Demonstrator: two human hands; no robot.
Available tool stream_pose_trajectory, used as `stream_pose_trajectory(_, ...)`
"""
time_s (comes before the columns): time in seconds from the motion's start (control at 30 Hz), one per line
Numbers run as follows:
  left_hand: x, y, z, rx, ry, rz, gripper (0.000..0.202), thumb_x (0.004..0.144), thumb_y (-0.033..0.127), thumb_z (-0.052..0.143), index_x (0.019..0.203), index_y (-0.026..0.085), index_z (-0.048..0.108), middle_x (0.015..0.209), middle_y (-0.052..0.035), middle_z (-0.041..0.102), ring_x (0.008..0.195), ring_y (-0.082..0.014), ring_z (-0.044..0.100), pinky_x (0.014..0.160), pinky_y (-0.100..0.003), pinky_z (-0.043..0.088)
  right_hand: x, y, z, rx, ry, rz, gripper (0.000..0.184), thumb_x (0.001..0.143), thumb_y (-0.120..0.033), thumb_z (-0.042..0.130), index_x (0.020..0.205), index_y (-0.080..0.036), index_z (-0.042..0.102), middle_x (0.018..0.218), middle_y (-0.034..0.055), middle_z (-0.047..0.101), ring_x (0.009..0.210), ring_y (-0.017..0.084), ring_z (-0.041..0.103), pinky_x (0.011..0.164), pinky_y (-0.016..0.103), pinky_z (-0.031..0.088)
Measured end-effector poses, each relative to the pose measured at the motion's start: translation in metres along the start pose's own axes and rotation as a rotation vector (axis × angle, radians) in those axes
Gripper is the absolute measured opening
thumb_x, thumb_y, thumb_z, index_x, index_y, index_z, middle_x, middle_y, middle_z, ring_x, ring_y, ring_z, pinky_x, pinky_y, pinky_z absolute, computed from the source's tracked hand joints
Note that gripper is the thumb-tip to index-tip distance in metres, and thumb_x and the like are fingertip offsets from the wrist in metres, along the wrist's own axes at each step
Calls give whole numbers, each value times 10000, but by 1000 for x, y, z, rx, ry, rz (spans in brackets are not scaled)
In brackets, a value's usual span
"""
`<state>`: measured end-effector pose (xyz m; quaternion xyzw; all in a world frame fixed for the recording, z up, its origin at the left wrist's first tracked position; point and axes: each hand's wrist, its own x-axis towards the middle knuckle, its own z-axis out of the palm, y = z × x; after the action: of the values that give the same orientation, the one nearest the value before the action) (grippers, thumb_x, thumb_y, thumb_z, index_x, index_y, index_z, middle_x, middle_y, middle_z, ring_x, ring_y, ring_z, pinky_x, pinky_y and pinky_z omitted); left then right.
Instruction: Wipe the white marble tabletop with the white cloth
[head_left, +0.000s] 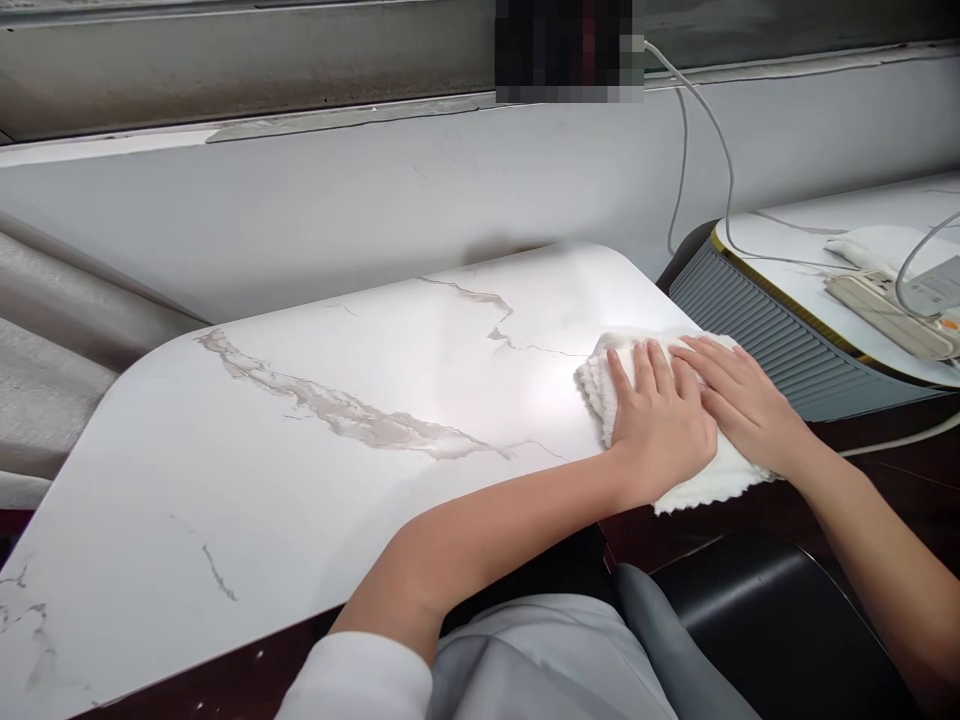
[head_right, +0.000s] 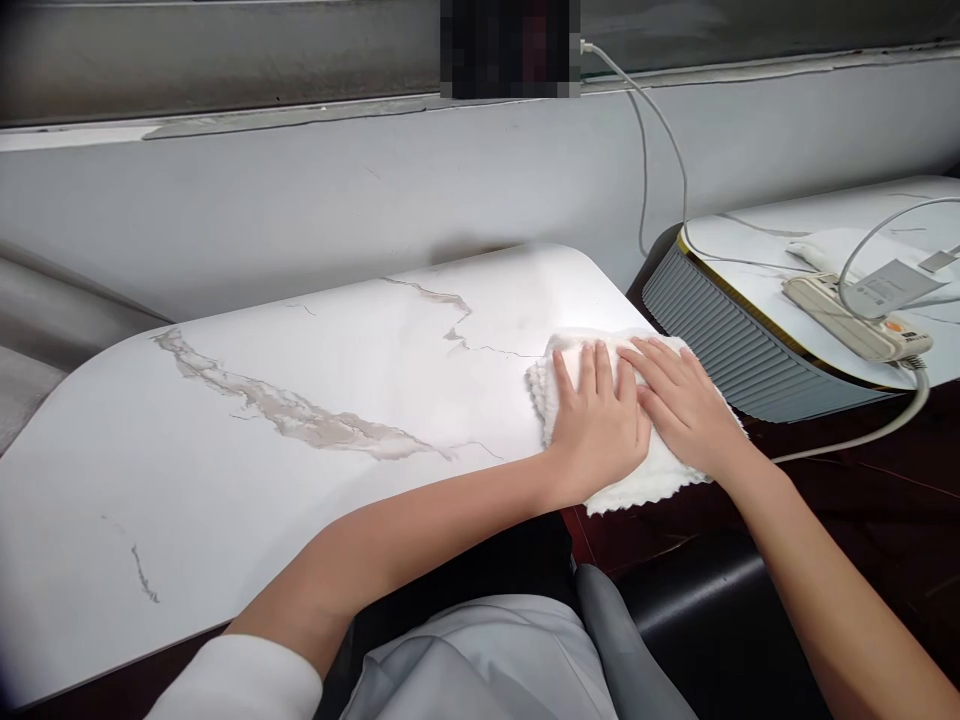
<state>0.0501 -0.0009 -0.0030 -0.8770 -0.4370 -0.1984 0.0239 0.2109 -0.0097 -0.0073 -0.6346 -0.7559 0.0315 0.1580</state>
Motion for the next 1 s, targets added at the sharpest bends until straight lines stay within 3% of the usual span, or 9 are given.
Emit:
stream_pose_trajectory(0.2, 29, 10, 13, -13, 2, -24, 565, 968, 312, 328, 1429, 17, 469, 1514, -228, 441, 1433, -376, 370, 1164, -630, 276, 17, 14, -13, 16, -147, 181, 593, 956, -431, 162, 1511, -348, 354, 1609, -5, 314, 1525, 222, 171, 1244, 527, 78)
stream_pose_trajectory(0.37, 58, -4, 24, 1, 19, -90, 539, 960, 286, 331, 1414, 43, 489, 1514, -202, 455, 1427, -354, 381, 1170, -613, 265, 63, 15, -14, 6, -205, 192, 600, 979, -479, 143, 1517, -309, 345, 1624, 19, 279, 1529, 275, 139, 1208, 638, 86)
stream_pose_trajectory(0.47, 78, -25, 31, -6, 26, -152, 508, 960, 271, 329, 1407, 108, 508, 1516, -160, 467, 1431, -326, 379, 1184, -591, 246, 101, 17, -1, 19, -145, 186, 558, 943, -388, 232, 1456, -320, 441, 1586, 20, 364, 1505, 322, 216, 1163, 709, 133)
stream_pose_trajectory(0.6, 106, -60, 37, -52, -5, -230, 497, 969, 253, 318, 1420, 136, 490, 1523, -149, 459, 1441, -302, 360, 1205, -568, 210, 153, 17, 23, 67, 34, 134, 514, 931, -313, 258, 1356, -340, 545, 1494, -2, 496, 1459, 295, 330, 1165, 665, 200)
stream_pose_trajectory(0.77, 139, -103, 44, -80, -22, -300, 489, 969, 232, 301, 1408, 130, 492, 1519, -138, 461, 1446, -288, 347, 1220, -548, 172, 212, 14, 42, 56, 45, 87, 522, 902, -256, 285, 1334, -314, 572, 1462, -14, 530, 1417, 267, 387, 1176, 581, 236)
stream_pose_trajectory(1.0, 173, -154, 51, -95, 6, -310, 466, 958, 207, 302, 1359, 225, 538, 1406, -100, 571, 1358, -261, 449, 1212, -517, 187, 272, 9, 59, 41, 81, 71, 510, 898, -238, 296, 1315, -300, 582, 1405, 34, 575, 1326, 294, 467, 1079, 540, 352)
